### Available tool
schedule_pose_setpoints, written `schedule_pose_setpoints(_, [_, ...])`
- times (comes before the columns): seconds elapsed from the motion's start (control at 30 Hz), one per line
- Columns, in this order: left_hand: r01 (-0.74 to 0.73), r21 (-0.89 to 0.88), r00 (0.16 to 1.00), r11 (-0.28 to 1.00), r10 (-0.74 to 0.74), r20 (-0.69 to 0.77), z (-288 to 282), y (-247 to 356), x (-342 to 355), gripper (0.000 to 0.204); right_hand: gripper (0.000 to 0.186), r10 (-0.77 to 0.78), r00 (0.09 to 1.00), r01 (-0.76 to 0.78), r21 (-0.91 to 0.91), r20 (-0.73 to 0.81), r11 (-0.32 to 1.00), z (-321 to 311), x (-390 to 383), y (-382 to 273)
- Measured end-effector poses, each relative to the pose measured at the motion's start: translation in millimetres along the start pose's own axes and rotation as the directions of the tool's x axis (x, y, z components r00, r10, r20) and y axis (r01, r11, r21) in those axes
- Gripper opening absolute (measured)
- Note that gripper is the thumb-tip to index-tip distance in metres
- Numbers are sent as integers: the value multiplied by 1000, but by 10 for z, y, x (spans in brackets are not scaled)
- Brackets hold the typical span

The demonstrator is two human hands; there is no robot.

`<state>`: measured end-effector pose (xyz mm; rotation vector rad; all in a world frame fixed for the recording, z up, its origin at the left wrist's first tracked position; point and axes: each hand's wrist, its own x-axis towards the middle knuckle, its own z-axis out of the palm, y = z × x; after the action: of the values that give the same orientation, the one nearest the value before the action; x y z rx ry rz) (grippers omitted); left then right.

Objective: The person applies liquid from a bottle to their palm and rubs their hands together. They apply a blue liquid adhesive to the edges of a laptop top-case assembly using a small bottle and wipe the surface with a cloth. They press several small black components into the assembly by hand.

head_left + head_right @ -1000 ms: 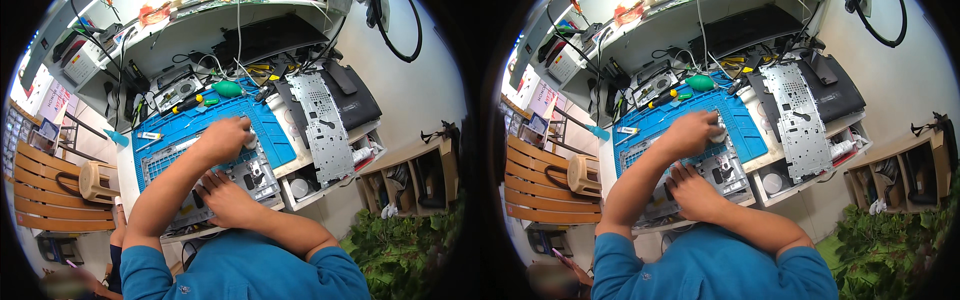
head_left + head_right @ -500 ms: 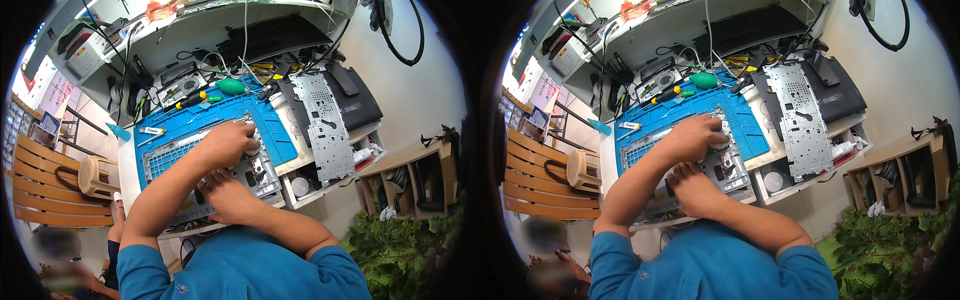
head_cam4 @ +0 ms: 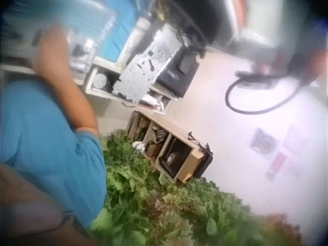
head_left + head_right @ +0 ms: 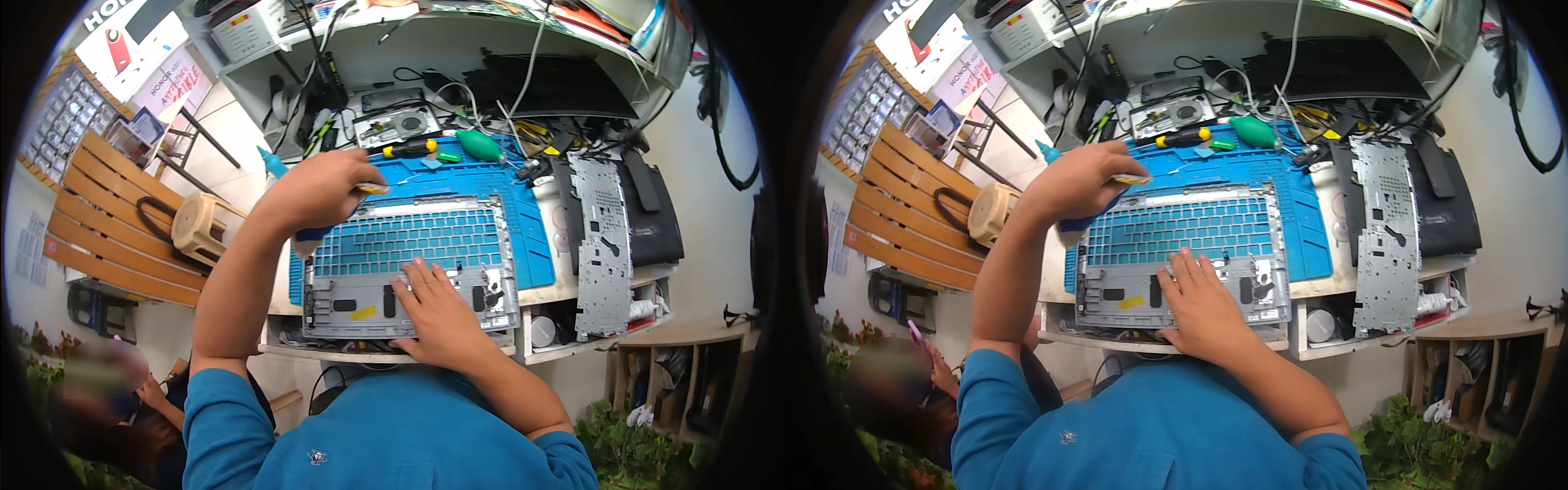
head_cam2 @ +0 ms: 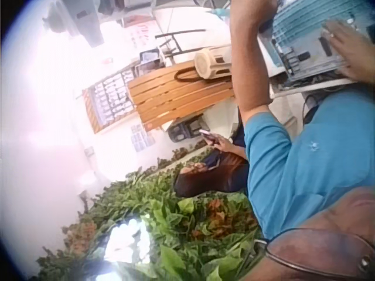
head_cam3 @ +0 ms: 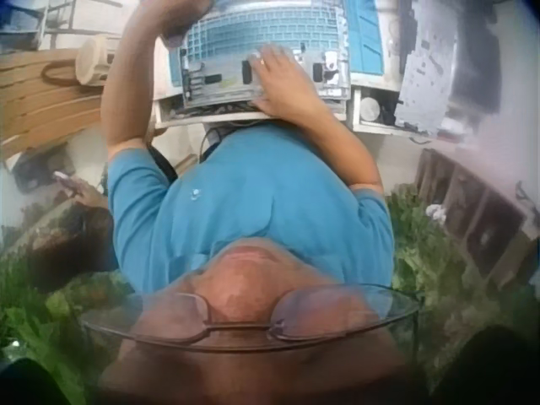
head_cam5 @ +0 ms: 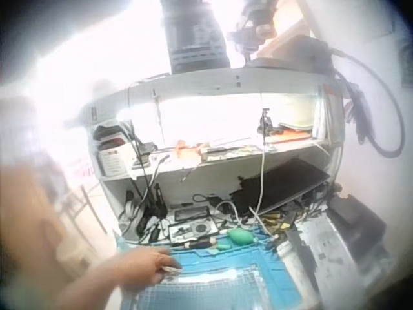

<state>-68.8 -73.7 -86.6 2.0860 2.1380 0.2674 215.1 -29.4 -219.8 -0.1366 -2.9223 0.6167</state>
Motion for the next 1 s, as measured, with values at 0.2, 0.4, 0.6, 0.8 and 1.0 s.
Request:
schedule_pose_setpoints(0.2, [279, 83, 948, 957, -288, 133, 155, -426, -706, 26, 103, -16, 1000, 16, 2, 18, 1000, -61, 39, 2])
schedule_pose_setpoints(0.4, [413, 141, 903, 900, -425, 68, 276, -474, -884, 25, 103, -8, 1000, 8, -13, 28, 1000, -83, 43, -12])
schedule_pose_setpoints(0.6, [382, 161, 912, 910, -399, 92, 339, -426, -924, 24, 103, -2, 1000, 3, -30, 27, 1000, -80, 49, -19])
schedule_pose_setpoints(0.8, [464, 219, 846, 858, -503, 175, 464, -262, -1014, 24, 103, -8, 1000, 9, -39, 25, 999, -85, 55, -32])
schedule_pose_setpoints(1.0, [491, 215, 833, 844, -528, 168, 547, -131, -1101, 27, 103, -7, 999, 10, -62, 46, 998, -94, 69, -43])
